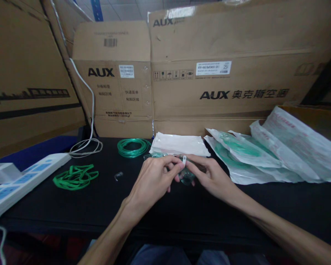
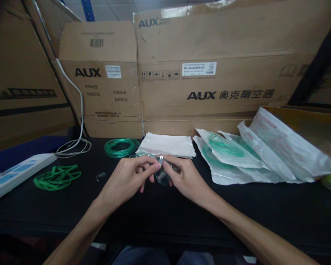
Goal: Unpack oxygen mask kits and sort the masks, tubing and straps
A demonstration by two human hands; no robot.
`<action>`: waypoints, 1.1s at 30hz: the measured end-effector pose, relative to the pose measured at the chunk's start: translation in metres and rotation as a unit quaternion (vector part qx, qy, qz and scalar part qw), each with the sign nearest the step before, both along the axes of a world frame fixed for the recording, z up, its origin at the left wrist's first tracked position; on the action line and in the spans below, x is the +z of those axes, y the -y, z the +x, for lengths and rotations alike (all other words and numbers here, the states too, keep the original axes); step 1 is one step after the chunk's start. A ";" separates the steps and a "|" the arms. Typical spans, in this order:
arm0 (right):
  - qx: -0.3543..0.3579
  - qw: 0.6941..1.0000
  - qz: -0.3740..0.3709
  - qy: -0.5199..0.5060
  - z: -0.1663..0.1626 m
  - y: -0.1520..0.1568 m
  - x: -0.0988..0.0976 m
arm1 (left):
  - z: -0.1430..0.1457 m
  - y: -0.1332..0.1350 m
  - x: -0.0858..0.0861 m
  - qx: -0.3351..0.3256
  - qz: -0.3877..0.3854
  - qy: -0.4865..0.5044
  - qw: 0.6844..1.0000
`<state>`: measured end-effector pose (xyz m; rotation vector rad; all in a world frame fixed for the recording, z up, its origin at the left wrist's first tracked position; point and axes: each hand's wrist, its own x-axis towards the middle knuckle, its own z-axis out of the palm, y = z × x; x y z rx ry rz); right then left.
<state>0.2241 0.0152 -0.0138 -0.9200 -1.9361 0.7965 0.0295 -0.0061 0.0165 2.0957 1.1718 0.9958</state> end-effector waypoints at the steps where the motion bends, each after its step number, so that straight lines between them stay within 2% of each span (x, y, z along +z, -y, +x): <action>1: 0.001 1.000 -0.002 0.000 0.000 0.000 0.000 | 0.000 0.000 0.000 0.001 -0.002 0.002 1.000; 6: 0.008 1.000 -0.023 -0.001 0.000 0.002 0.004 | 0.000 -0.002 0.000 -0.008 -0.011 0.012 1.000; 13: 0.064 0.991 -0.102 -0.051 -0.005 0.008 0.017 | -0.002 -0.003 -0.001 -0.045 -0.024 0.029 0.998; 16: 0.079 0.990 -0.112 -0.044 -0.004 0.008 0.019 | -0.004 -0.003 0.000 -0.046 -0.017 0.014 0.999; 18: 0.080 0.990 -0.112 -0.022 -0.003 0.007 0.019 | -0.004 -0.003 0.001 -0.022 0.019 -0.006 1.000; 21: 0.066 0.991 -0.116 0.007 -0.001 0.007 0.018 | -0.005 -0.006 0.002 0.017 0.111 -0.022 0.993; 24: 0.057 0.991 -0.119 0.011 0.000 0.008 0.020 | -0.005 -0.008 0.002 -0.022 0.175 -0.025 0.984; 27: 0.057 0.992 -0.116 0.002 0.000 0.009 0.024 | -0.007 -0.009 0.001 -0.064 0.198 -0.036 0.978; 33: 0.067 0.991 -0.113 0.003 0.000 0.008 0.027 | -0.013 -0.010 0.001 -0.078 0.210 -0.064 0.973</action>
